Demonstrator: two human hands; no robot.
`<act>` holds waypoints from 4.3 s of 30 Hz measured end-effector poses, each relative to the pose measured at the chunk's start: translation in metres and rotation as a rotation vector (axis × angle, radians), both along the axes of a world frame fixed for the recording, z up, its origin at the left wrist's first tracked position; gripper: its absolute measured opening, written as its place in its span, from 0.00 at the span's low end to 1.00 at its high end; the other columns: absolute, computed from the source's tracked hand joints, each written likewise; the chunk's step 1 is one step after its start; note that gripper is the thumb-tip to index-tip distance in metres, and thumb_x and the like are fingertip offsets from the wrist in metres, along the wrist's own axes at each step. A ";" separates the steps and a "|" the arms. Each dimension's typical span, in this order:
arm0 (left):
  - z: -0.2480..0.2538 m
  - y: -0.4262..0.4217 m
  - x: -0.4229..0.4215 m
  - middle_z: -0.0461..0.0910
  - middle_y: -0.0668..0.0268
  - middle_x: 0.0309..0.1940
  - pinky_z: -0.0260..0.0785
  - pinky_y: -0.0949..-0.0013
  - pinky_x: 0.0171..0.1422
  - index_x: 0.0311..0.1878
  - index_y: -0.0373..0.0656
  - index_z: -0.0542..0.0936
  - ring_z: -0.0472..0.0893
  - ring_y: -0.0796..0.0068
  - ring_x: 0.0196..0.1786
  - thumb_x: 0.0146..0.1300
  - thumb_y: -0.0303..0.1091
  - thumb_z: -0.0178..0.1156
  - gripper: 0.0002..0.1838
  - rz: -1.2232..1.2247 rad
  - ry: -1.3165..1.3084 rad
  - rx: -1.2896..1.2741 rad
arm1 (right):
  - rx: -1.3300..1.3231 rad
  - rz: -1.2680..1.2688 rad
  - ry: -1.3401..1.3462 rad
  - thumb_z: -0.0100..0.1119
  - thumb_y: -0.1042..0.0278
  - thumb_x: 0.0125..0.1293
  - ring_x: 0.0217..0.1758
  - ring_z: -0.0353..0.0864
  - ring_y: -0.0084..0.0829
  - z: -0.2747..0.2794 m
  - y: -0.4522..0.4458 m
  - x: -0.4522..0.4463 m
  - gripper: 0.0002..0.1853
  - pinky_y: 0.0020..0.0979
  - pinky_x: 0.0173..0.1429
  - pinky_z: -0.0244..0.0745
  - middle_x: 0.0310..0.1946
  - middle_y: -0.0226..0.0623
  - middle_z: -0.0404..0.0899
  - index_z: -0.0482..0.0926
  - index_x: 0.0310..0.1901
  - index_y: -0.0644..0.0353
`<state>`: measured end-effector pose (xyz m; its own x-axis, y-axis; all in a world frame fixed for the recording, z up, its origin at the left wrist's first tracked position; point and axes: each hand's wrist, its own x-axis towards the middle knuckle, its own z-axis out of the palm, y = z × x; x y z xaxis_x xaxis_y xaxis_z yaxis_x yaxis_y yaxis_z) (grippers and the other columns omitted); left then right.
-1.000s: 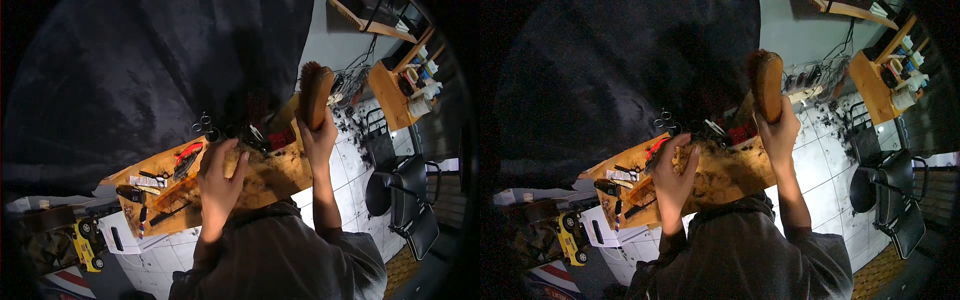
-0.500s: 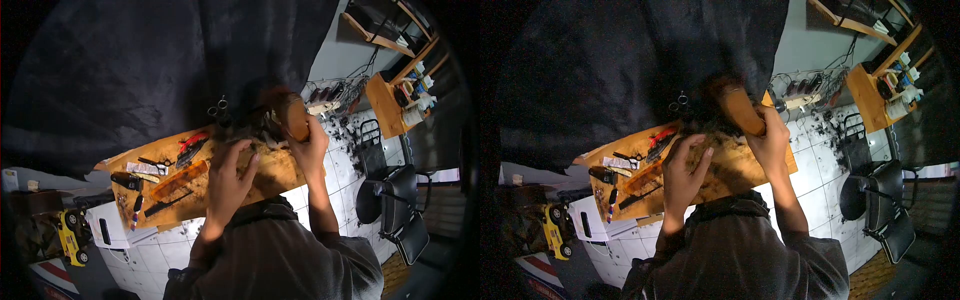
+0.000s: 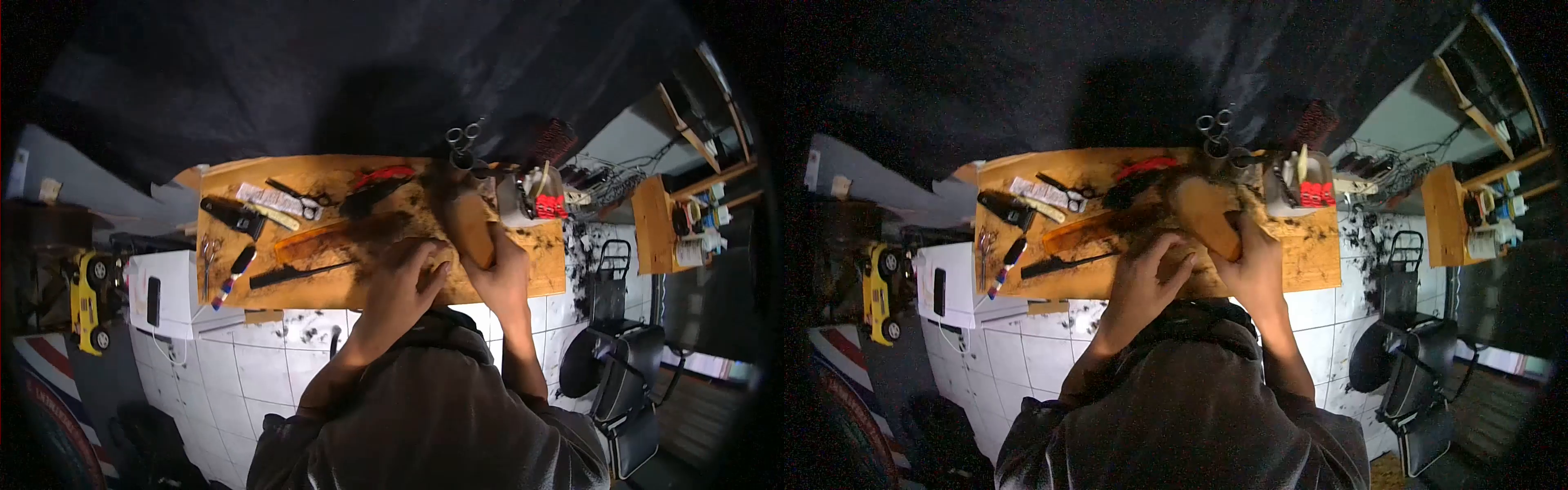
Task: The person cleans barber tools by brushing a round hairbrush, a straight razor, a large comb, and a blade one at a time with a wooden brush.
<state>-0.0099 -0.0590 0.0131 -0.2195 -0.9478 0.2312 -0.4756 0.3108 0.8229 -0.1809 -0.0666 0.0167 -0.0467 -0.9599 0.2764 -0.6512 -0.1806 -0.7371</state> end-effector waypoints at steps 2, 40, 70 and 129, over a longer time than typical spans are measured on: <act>-0.006 0.006 0.018 0.82 0.56 0.36 0.73 0.61 0.45 0.45 0.39 0.77 0.82 0.56 0.40 0.62 0.33 0.63 0.12 0.063 -0.016 0.064 | 0.136 0.056 0.052 0.67 0.72 0.49 0.39 0.81 0.55 -0.008 -0.002 0.020 0.19 0.40 0.39 0.76 0.32 0.56 0.80 0.77 0.44 0.66; -0.083 0.001 0.216 0.77 0.49 0.46 0.73 0.59 0.49 0.61 0.35 0.68 0.80 0.55 0.45 0.66 0.34 0.59 0.24 0.424 -0.078 0.229 | 0.485 -0.257 -0.761 0.67 0.68 0.61 0.12 0.63 0.12 -0.062 -0.014 0.100 0.08 0.19 0.15 0.55 0.18 0.23 0.73 0.78 0.31 0.61; -0.042 0.003 0.152 0.76 0.56 0.51 0.78 0.58 0.55 0.61 0.33 0.70 0.81 0.61 0.50 0.73 0.34 0.51 0.18 0.149 0.777 0.592 | 0.119 0.175 -0.110 0.67 0.52 0.60 0.49 0.79 0.52 0.006 0.052 0.109 0.31 0.44 0.49 0.74 0.51 0.59 0.75 0.74 0.57 0.65; -0.014 0.023 0.135 0.81 0.55 0.46 0.80 0.71 0.37 0.57 0.30 0.73 0.85 0.67 0.41 0.73 0.36 0.51 0.18 0.412 0.649 0.469 | 0.200 -0.120 -0.094 0.64 0.74 0.59 0.39 0.77 0.36 -0.029 0.017 -0.004 0.23 0.31 0.46 0.71 0.38 0.47 0.79 0.75 0.58 0.67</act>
<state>0.1247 -0.0358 -0.0006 0.1978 -0.9506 -0.2393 0.1276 -0.2171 0.9678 -0.1847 -0.0494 -0.0124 -0.1797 -0.9812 0.0704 -0.5861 0.0493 -0.8087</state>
